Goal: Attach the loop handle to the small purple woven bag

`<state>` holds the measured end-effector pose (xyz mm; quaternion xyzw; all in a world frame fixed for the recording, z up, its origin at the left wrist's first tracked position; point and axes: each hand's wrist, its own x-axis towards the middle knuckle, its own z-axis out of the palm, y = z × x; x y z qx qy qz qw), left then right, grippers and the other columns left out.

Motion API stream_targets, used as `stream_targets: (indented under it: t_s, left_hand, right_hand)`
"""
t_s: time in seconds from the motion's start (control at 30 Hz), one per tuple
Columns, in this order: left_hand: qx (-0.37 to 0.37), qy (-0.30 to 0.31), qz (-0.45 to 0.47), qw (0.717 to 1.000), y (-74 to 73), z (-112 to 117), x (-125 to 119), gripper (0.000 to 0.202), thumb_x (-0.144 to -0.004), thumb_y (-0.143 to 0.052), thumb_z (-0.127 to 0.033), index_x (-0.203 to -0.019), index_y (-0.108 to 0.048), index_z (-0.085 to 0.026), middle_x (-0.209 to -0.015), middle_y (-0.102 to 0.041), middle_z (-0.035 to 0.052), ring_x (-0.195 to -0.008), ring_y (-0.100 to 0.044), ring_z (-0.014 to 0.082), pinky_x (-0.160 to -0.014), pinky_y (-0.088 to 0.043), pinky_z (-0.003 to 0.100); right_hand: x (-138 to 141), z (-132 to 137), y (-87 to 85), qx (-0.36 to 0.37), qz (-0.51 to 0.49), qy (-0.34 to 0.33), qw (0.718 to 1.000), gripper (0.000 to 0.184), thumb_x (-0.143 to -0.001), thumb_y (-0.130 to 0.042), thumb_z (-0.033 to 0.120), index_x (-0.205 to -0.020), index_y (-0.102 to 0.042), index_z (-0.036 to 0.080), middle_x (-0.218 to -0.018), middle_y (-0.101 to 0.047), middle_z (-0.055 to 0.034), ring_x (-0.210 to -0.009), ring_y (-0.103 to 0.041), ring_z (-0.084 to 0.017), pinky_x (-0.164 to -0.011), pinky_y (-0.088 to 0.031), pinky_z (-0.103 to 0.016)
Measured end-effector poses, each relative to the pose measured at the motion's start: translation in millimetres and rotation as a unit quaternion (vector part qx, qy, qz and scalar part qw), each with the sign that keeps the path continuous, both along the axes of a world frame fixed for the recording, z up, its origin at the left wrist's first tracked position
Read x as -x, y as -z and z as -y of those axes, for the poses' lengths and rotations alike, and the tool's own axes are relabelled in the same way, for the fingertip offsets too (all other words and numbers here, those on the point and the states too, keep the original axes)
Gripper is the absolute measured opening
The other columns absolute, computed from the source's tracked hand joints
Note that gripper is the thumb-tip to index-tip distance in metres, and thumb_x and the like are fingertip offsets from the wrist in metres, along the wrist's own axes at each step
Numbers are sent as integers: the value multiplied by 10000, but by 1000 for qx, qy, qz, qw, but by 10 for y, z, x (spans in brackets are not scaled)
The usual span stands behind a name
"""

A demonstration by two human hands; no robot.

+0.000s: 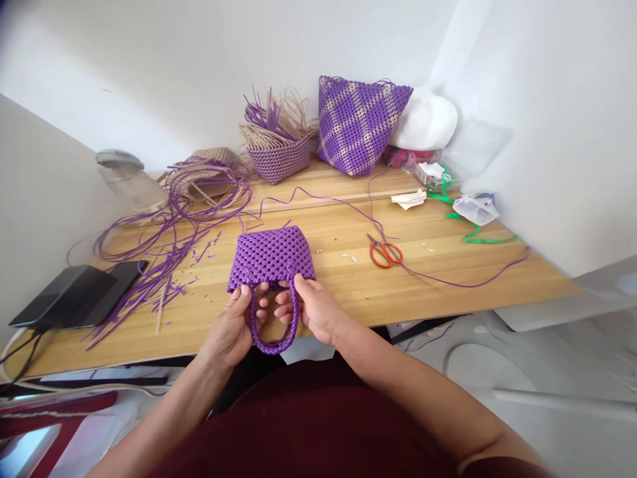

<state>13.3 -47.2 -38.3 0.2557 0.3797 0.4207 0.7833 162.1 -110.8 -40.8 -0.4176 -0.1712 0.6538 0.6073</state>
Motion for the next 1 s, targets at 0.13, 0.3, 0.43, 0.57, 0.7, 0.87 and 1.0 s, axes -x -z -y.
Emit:
stream_targets:
  t_s: [0.13, 0.3, 0.43, 0.57, 0.7, 0.87, 1.0]
  left_hand:
    - [22, 38, -62, 997, -25, 73, 98, 197, -978, -505, -275, -1032, -629, -131, -944, -676, 97, -684, -629, 116, -619, -570, 229]
    - [19, 104, -48, 993, -4, 194, 167, 262, -916, -613, -384, -907, -621, -122, -653, -497, -5, -545, -486, 87, -504, -463, 198]
    - [18, 70, -3, 997, 32, 170, 67, 365, -828, -712, -466, -786, -546, -143, -596, -263, -82, -459, -256, 33, -415, -277, 157]
    - [8, 48, -10, 999, 40, 123, -10, 415, -816, -701, -534, -812, -536, -153, -611, -266, -81, -463, -236, 34, -412, -242, 163]
    - [-13, 45, -18, 999, 82, 147, -42, 467, -809, -662, -617, -868, -546, -169, -603, -308, -77, -467, -270, 43, -419, -276, 166]
    - [-56, 49, -9, 997, 146, 154, -119, 428, -837, -635, -604, -872, -525, -192, -569, -195, -106, -420, -146, 32, -387, -162, 163]
    - [-76, 43, -35, 996, 113, 112, -139, 467, -831, -618, -636, -918, -554, -181, -566, -243, -106, -423, -178, 32, -395, -178, 158]
  right_hand:
    - [-3, 94, -6, 35, -74, -54, 995, 324, -1014, -468, 378, -946, -635, 109, -805, -660, -78, -658, -660, -162, -638, -536, -307]
    - [42, 108, 20, -2, -113, -2, 994, 255, -914, -645, 372, -863, -629, 123, -632, -495, 46, -437, -361, -31, -422, -282, -168]
    - [72, 26, 25, -45, -79, 15, 996, 297, -895, -644, 466, -885, -626, 170, -507, -303, 111, -394, -149, -43, -389, -120, -202]
    - [88, -15, 37, -37, -51, 22, 998, 432, -861, -640, 605, -1005, -623, 198, -534, -393, 104, -394, -245, -46, -408, -207, -199]
    - [110, 21, 76, -27, -9, 23, 999, 499, -764, -729, 631, -883, -588, 168, -625, -503, 65, -447, -388, -49, -450, -306, -210]
    - [92, -11, 72, -30, 0, 22, 999, 486, -780, -692, 661, -839, -548, 201, -482, -286, 128, -383, -120, -39, -385, -84, -204]
    - [48, -53, 59, -26, -29, 33, 999, 541, -796, -659, 694, -1039, -608, 213, -508, -384, 111, -382, -236, -50, -391, -210, -198]
